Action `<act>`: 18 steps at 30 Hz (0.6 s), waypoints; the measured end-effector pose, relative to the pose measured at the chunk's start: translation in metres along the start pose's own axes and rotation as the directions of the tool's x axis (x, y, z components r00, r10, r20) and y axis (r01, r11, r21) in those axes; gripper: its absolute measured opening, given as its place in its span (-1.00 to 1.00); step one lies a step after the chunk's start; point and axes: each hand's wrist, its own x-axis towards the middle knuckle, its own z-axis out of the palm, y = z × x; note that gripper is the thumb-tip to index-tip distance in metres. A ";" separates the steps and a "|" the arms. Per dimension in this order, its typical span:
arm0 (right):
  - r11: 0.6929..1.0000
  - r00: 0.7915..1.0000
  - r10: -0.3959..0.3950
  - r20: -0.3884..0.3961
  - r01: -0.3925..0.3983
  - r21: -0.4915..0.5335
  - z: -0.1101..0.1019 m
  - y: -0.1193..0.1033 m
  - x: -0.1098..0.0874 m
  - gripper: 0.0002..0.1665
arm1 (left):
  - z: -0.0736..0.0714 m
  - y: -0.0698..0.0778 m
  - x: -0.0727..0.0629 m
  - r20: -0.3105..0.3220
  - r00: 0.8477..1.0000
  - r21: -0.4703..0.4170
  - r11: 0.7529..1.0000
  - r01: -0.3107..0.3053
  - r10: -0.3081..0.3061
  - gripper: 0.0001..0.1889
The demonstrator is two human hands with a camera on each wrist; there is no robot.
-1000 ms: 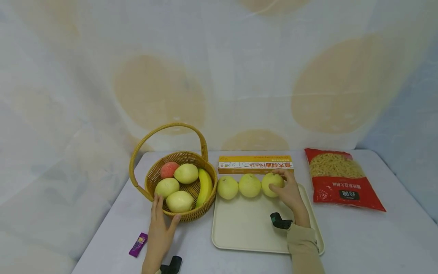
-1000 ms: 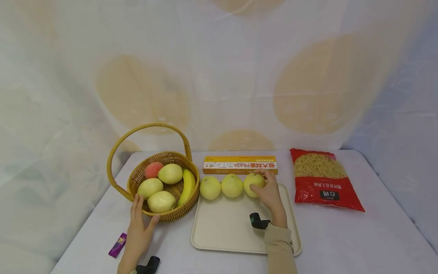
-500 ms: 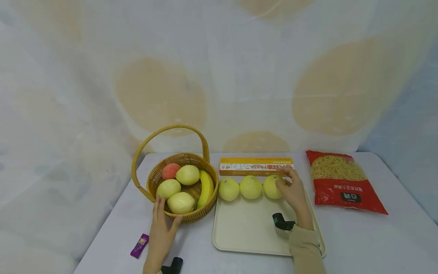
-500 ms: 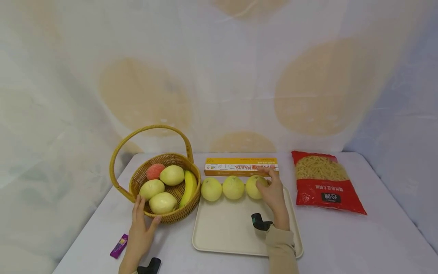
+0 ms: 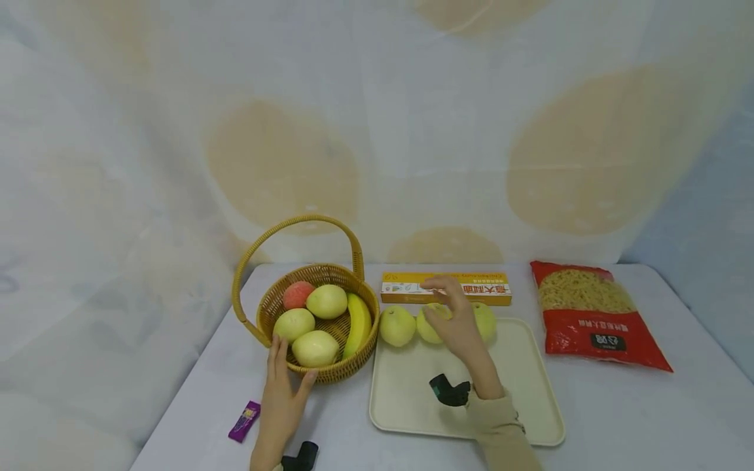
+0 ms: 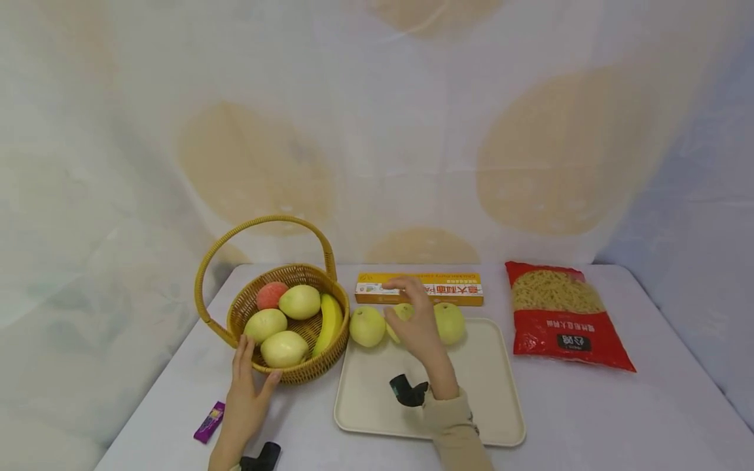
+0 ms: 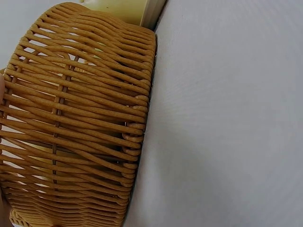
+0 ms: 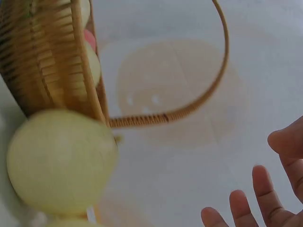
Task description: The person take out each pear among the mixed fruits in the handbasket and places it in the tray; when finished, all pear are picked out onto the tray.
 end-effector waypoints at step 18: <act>0.982 0.860 0.130 0.493 -0.180 0.055 0.126 0.003 -0.001 -0.52 | 0.003 -0.002 -0.001 -0.037 0.999 0.009 1.000 -0.017 0.017 -0.14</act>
